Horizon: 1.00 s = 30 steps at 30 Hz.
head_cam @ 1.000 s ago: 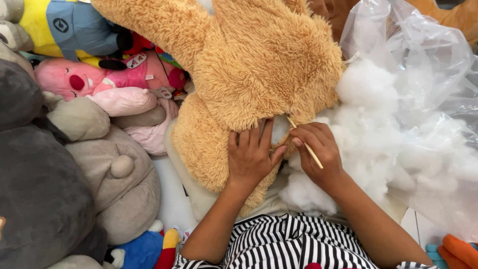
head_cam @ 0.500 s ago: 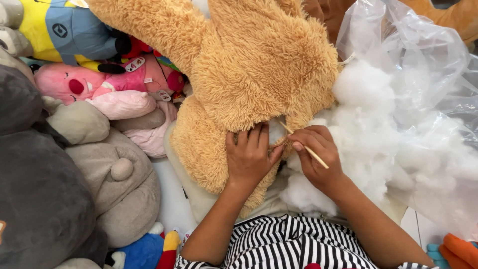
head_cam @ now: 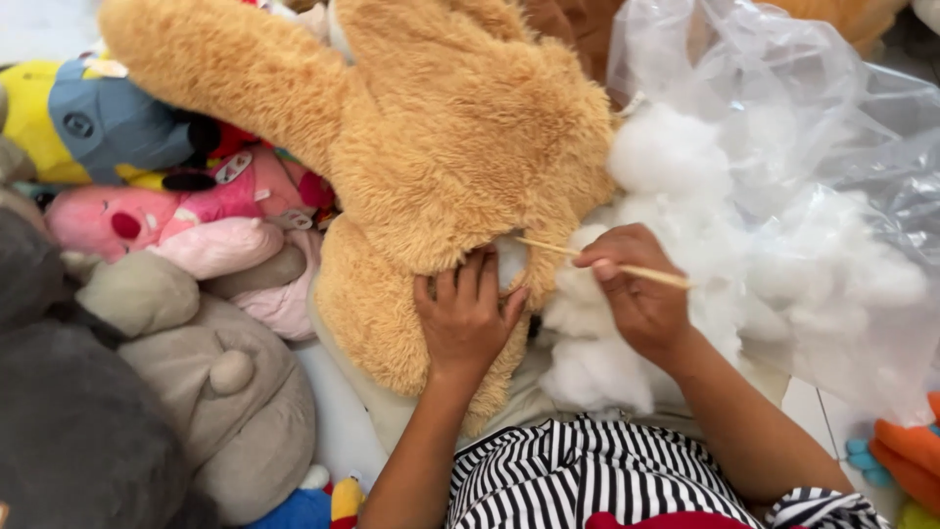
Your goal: The person sits on the floor and uses a wooden stick to push white stuffing into an opening on the back of a large tan stuffed animal. They repeatedly take handfuls of stuffing from a plastic bag and insert them into the opening.
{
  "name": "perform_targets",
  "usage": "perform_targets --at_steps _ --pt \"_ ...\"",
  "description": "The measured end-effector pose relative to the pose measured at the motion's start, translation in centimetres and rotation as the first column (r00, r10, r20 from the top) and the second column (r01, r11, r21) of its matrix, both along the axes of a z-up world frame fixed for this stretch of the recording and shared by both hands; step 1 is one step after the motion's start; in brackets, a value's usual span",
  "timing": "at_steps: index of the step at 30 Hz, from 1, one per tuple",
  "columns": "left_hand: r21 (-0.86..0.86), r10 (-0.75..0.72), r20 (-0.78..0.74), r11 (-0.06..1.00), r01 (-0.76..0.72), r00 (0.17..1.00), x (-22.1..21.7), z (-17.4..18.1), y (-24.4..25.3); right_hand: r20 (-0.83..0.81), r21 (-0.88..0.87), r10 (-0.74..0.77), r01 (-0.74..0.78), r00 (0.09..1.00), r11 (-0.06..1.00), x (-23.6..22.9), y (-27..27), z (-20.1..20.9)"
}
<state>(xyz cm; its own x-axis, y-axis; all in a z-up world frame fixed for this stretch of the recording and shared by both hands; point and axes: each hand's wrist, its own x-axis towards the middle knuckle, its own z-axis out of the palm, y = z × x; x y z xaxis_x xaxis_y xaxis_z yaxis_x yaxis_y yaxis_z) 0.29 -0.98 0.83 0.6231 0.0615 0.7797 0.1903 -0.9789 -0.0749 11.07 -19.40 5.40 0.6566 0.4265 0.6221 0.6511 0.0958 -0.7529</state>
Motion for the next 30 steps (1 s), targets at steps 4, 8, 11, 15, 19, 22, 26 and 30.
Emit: perform_targets --at_steps 4,8,11,15,19,22,26,30 --pt "0.029 -0.025 -0.025 0.999 0.026 0.999 -0.1 0.9 -0.4 -0.129 0.139 -0.06 0.078 0.99 0.987 1.8 -4.1 0.7" --pt "0.084 0.007 -0.03 0.996 -0.005 1.0 0.0 0.5 -0.6 -0.33 0.228 -0.092 0.174 0.939 0.958 4.0 -5.8 -2.7" --pt "0.083 -0.006 -0.021 0.997 0.008 1.0 0.0 -0.1 -0.4 -0.572 0.213 -0.093 0.257 0.815 0.942 5.3 -6.3 -6.5" --pt "0.031 -0.055 0.011 0.998 0.054 0.998 -0.2 -0.1 -0.5 -0.806 0.365 0.107 0.347 0.582 0.864 7.2 -7.3 -8.1" --pt "0.005 -0.062 0.051 0.998 0.061 0.997 -0.1 1.2 -3.1 -0.838 0.396 0.178 0.35 0.516 0.849 8.4 -8.1 -9.1" --pt "-0.05 -0.113 0.049 0.992 0.115 0.992 0.5 1.3 -5.7 -0.837 0.382 0.196 0.29 0.511 0.877 9.1 -8.4 -11.8" --pt "-0.128 -0.183 -0.153 0.978 0.164 0.971 1.7 1.3 -7.7 -0.843 0.341 0.228 0.157 0.488 0.927 9.5 -8.8 -12.8" --pt "-0.136 -0.162 -0.262 0.982 0.13 0.951 2.0 2.0 -8.2 -0.831 0.29 0.21 0.08 0.516 0.954 9.5 -8.8 -13.7"
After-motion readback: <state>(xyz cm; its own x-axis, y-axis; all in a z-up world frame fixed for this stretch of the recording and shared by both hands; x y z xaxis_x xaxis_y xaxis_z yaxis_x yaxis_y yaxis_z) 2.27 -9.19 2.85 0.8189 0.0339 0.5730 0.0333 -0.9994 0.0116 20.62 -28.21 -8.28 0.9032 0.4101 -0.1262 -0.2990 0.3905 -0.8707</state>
